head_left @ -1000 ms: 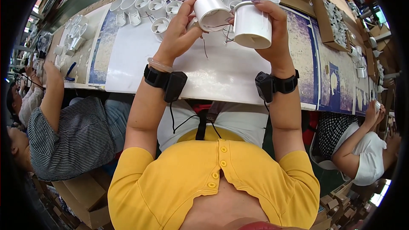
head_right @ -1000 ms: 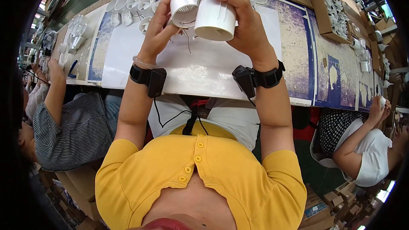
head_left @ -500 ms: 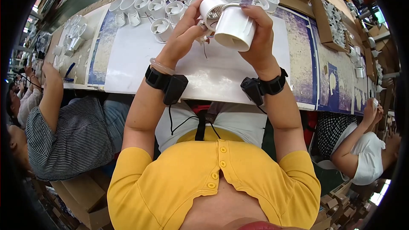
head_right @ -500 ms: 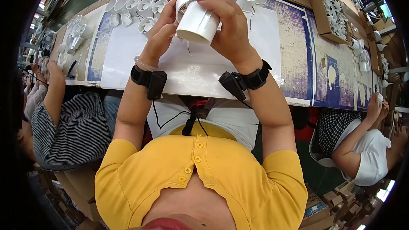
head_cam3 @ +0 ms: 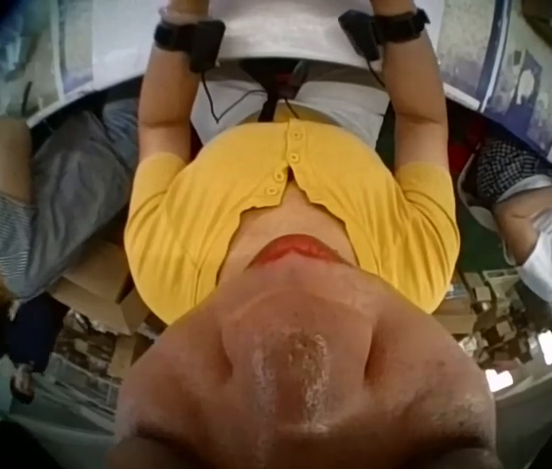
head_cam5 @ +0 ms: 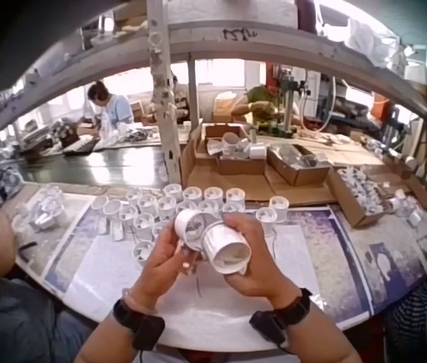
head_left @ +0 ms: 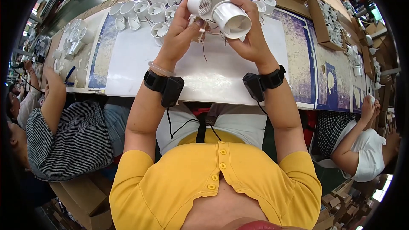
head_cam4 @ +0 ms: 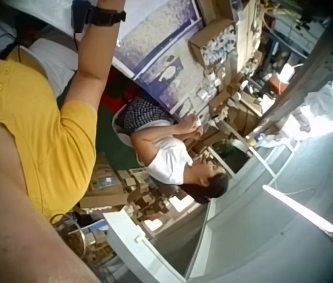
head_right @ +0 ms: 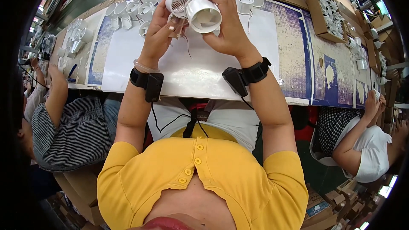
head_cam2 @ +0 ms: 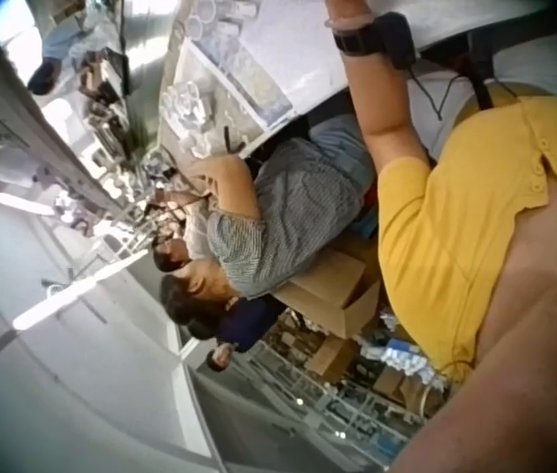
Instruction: The person assembles a fan by hand, inserting the motor into a housing, threading wires through a side opening, and snapping a cover onto the back. After pressing the components together, the person sets the completed unit on the table and reaches for another housing.
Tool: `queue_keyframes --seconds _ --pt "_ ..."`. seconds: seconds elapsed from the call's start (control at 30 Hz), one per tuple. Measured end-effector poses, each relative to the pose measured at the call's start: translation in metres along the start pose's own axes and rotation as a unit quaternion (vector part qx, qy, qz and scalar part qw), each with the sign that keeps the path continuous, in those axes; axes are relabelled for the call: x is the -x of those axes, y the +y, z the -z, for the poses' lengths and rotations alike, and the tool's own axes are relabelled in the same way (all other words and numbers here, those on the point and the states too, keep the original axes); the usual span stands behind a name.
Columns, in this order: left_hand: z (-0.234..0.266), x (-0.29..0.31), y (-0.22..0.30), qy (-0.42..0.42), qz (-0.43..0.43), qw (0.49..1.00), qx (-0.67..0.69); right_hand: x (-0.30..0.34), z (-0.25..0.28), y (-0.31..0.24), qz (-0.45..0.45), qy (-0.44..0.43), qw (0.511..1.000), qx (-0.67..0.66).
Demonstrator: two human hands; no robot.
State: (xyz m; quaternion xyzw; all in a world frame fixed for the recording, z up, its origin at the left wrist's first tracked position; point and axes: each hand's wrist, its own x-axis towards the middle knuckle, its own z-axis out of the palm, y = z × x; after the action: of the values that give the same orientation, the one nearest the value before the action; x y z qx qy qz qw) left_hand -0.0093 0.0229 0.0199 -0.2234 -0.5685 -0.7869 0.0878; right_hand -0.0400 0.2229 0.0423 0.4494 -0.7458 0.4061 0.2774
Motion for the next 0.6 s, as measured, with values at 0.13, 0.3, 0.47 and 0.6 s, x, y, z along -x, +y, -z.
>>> queue_keyframes --seconds 0.13,0.3,0.47,0.6 --pt "0.002 0.0 0.004 0.006 0.024 1.0 -0.005 0.002 0.005 0.006 -0.147 -0.073 0.952 -0.258" --pt "-0.001 0.002 0.001 0.01 0.024 0.999 -0.042 0.004 0.016 0.013 -0.278 -0.151 0.789 -0.527" --pt "-0.007 0.005 -0.003 -0.003 -0.026 0.984 -0.178 0.0 0.028 0.007 -0.379 -0.24 0.785 -0.428" --pt "-0.015 0.007 -0.006 -0.024 -0.028 0.977 -0.212 0.007 0.028 0.019 -0.344 -0.282 0.807 -0.388"
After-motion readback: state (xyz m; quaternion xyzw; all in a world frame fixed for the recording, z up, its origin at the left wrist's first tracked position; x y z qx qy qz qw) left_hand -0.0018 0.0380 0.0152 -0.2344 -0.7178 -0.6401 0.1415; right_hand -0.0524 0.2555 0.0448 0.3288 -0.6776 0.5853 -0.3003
